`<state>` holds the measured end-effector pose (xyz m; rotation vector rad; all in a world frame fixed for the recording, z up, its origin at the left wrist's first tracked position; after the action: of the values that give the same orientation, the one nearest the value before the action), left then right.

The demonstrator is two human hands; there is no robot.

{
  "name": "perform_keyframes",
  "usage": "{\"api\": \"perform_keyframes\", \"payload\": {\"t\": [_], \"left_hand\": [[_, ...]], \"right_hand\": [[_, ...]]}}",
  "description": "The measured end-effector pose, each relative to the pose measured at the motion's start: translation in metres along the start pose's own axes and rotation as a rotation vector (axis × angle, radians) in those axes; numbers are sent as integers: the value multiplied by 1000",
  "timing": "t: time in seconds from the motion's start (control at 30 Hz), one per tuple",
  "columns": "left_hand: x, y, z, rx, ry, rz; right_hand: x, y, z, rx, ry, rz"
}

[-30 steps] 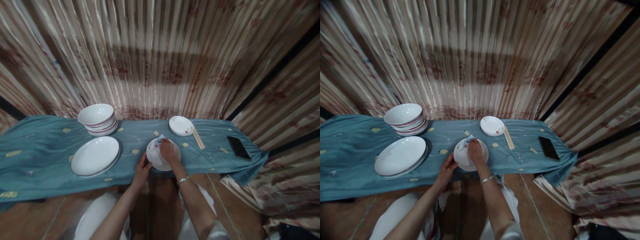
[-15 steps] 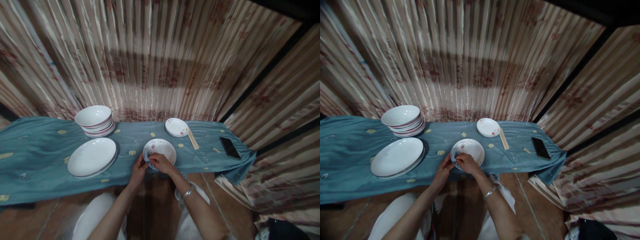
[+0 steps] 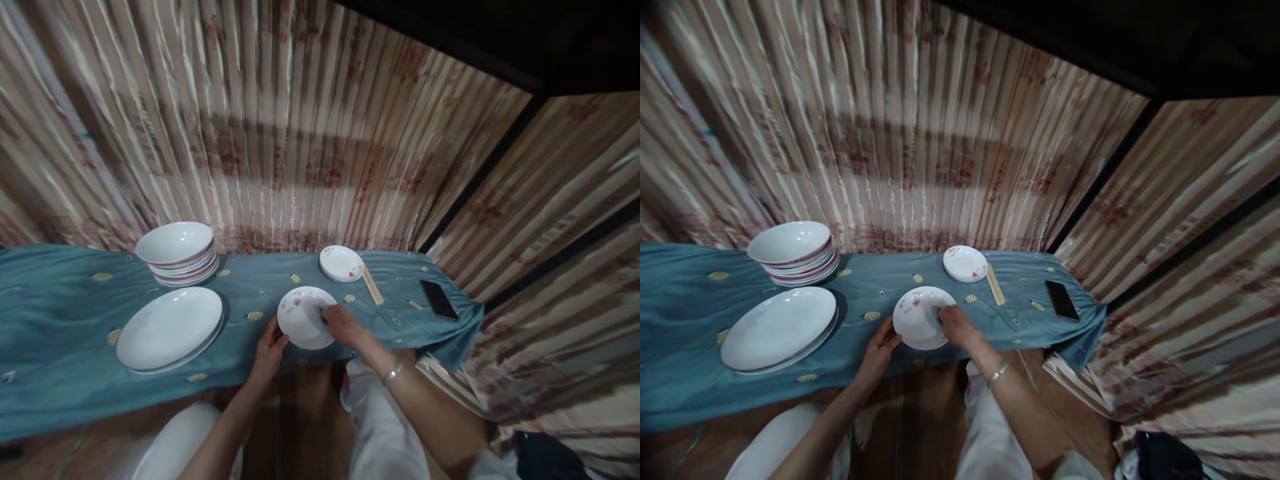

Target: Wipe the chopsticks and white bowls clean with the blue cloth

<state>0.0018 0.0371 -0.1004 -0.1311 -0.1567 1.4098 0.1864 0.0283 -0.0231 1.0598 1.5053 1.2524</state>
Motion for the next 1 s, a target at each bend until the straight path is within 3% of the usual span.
{"api": "perform_keyframes", "payload": {"t": [0.13, 0.27, 0.6, 0.8, 1.0], "left_hand": [[2, 1, -6, 18, 11, 15], [0, -4, 3, 13, -30, -39], [1, -3, 6, -41, 12, -26], [1, -5, 8, -42, 17, -27], [1, -2, 3, -82, 75, 24]], "right_hand": [[21, -7, 5, -39, -71, 56], [39, -7, 2, 3, -146, 172], [60, -8, -45, 160, -174, 229], [44, -9, -80, 372, -12, 193], [9, -13, -76, 481, 164, 31]]}}
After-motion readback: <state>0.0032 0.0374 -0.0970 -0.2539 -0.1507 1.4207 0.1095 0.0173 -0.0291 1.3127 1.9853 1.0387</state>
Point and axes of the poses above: each hand's wrist, its own x-axis towards the middle knuckle, its own y-axis out of the back of the hand, z = x × y, the point moved 6 cm from there along x, towards the middle knuckle, and after that the axes turned 6 degrees about -z, right-handed, at the moved point
